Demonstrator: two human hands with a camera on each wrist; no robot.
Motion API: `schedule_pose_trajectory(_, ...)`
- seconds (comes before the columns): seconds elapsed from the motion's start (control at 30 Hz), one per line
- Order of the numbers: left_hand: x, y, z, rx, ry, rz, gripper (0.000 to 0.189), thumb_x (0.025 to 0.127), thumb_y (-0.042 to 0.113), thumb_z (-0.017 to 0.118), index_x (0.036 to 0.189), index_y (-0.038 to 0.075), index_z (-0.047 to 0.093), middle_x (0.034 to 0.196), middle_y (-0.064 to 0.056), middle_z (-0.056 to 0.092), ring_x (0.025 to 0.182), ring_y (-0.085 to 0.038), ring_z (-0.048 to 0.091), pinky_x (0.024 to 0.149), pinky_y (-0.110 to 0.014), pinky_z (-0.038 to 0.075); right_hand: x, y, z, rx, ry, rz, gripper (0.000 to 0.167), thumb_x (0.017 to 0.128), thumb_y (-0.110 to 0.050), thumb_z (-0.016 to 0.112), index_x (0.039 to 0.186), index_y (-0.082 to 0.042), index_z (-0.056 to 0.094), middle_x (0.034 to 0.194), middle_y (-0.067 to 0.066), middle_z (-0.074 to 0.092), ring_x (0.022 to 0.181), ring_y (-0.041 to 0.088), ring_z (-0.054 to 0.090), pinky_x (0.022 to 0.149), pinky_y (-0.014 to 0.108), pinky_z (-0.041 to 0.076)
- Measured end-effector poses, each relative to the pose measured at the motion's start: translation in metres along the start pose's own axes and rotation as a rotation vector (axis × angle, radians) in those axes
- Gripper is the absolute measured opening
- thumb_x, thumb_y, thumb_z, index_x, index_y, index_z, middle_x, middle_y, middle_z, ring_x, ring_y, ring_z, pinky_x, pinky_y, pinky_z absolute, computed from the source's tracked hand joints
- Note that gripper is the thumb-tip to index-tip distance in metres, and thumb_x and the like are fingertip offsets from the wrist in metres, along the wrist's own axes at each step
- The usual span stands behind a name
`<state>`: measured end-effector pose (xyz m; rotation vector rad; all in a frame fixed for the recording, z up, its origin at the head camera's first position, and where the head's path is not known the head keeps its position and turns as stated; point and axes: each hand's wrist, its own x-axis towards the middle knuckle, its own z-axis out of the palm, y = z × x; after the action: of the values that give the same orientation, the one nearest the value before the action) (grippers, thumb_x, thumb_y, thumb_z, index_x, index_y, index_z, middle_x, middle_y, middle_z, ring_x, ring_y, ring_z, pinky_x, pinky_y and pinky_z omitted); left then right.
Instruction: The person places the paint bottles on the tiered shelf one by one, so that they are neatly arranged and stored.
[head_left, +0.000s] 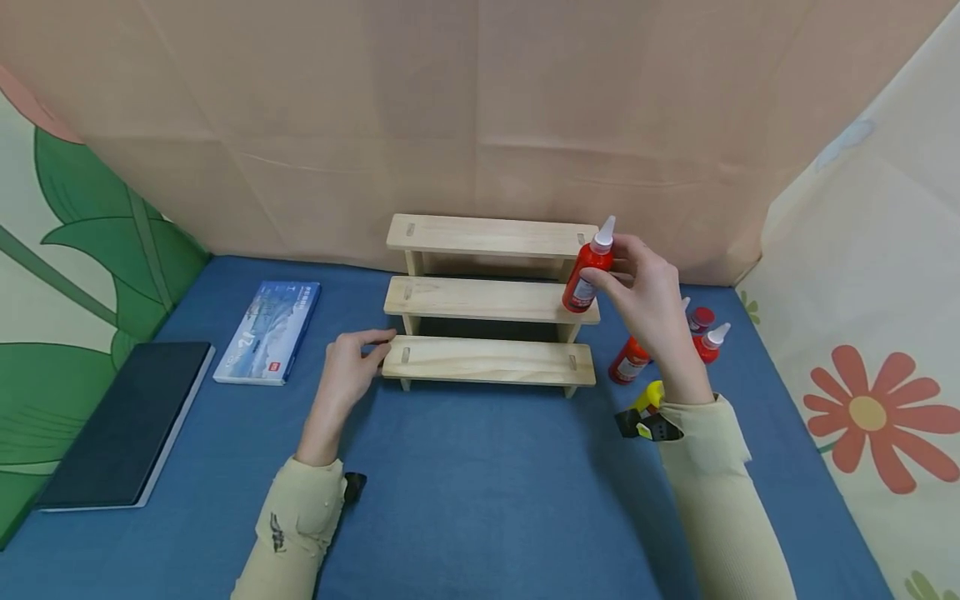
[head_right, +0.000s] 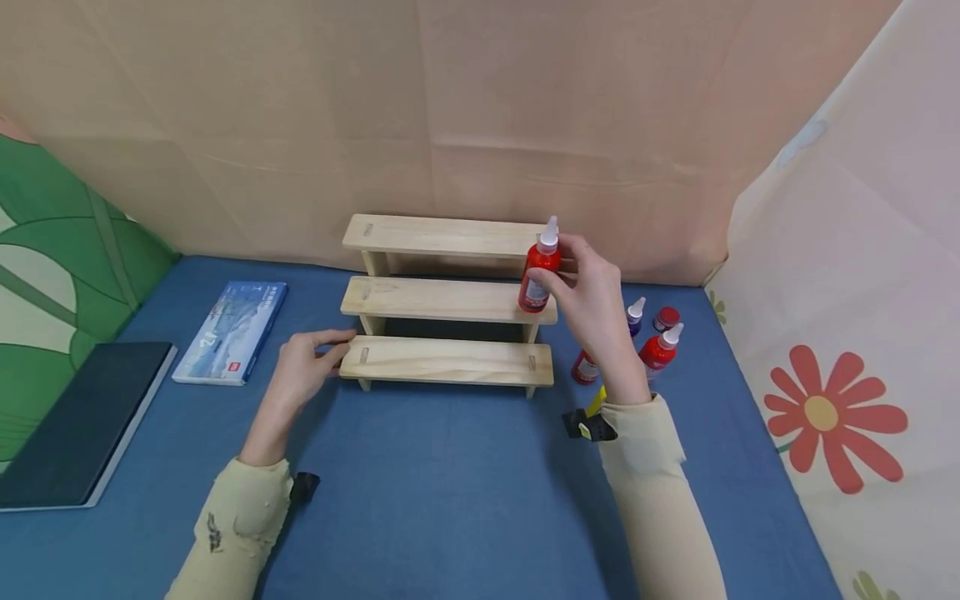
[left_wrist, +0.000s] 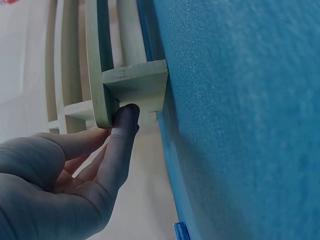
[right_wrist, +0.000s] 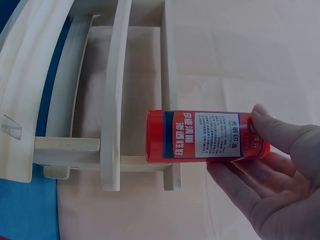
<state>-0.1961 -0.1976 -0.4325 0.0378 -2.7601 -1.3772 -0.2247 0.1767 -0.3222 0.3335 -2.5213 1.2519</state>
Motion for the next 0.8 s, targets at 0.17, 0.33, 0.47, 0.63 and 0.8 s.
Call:
schedule_pose_trajectory(0.17, 0.0, 0.0, 0.0, 0.006, 0.007, 0.001, 0.029, 0.107, 0.001, 0.062, 0.134, -0.005, 0.072, 0.138, -0.032, 0.064, 0.079, -0.03, 0.075, 0.057, -0.024, 0.047, 0.003, 0.002, 0.002, -0.015, -0.005, 0.001, 0.049, 0.101, -0.01, 0.077, 0.145, 0.005, 0.058, 0.141, 0.024, 0.064, 0.125, 0.042, 0.065, 0.104, 0.056, 0.052)
schedule_pose_trajectory(0.33, 0.001, 0.0, 0.001, 0.007, 0.01, 0.002, 0.029, 0.107, 0.001, 0.062, 0.134, -0.005, 0.072, 0.138, -0.032, 0.064, 0.079, -0.028, 0.075, 0.058, -0.024, 0.048, 0.006, 0.005, 0.004, -0.024, 0.002, 0.007, 0.049, 0.101, -0.009, 0.076, 0.144, 0.006, 0.058, 0.141, 0.024, 0.064, 0.124, 0.043, 0.065, 0.104, 0.055, 0.052)
schedule_pose_trajectory(0.47, 0.002, -0.001, 0.001, 0.01, 0.008, -0.001, 0.029, 0.107, 0.001, 0.062, 0.134, -0.005, 0.072, 0.138, -0.032, 0.064, 0.081, -0.03, 0.075, 0.059, -0.023, 0.049, 0.008, 0.006, 0.008, -0.016, -0.001, 0.004, 0.049, 0.101, -0.009, 0.076, 0.144, 0.006, 0.058, 0.141, 0.025, 0.064, 0.125, 0.043, 0.065, 0.104, 0.055, 0.052)
schedule_pose_trajectory(0.63, 0.0, -0.001, 0.0, 0.006, 0.0, 0.004, 0.03, 0.107, 0.001, 0.062, 0.135, -0.005, 0.072, 0.138, -0.033, 0.063, 0.081, -0.03, 0.076, 0.059, -0.025, 0.05, 0.009, 0.008, 0.012, -0.015, -0.005, 0.003, 0.049, 0.101, -0.01, 0.077, 0.144, 0.006, 0.059, 0.14, 0.025, 0.064, 0.124, 0.043, 0.065, 0.103, 0.055, 0.053)
schedule_pose_trajectory(0.8, 0.001, -0.002, 0.0, 0.003, 0.0, 0.007, 0.029, 0.107, 0.001, 0.062, 0.134, -0.005, 0.072, 0.138, -0.033, 0.064, 0.081, -0.031, 0.076, 0.059, -0.025, 0.05, 0.011, 0.01, 0.015, -0.017, -0.007, -0.003, 0.049, 0.101, -0.009, 0.077, 0.143, 0.007, 0.059, 0.139, 0.025, 0.065, 0.123, 0.044, 0.065, 0.103, 0.055, 0.053)
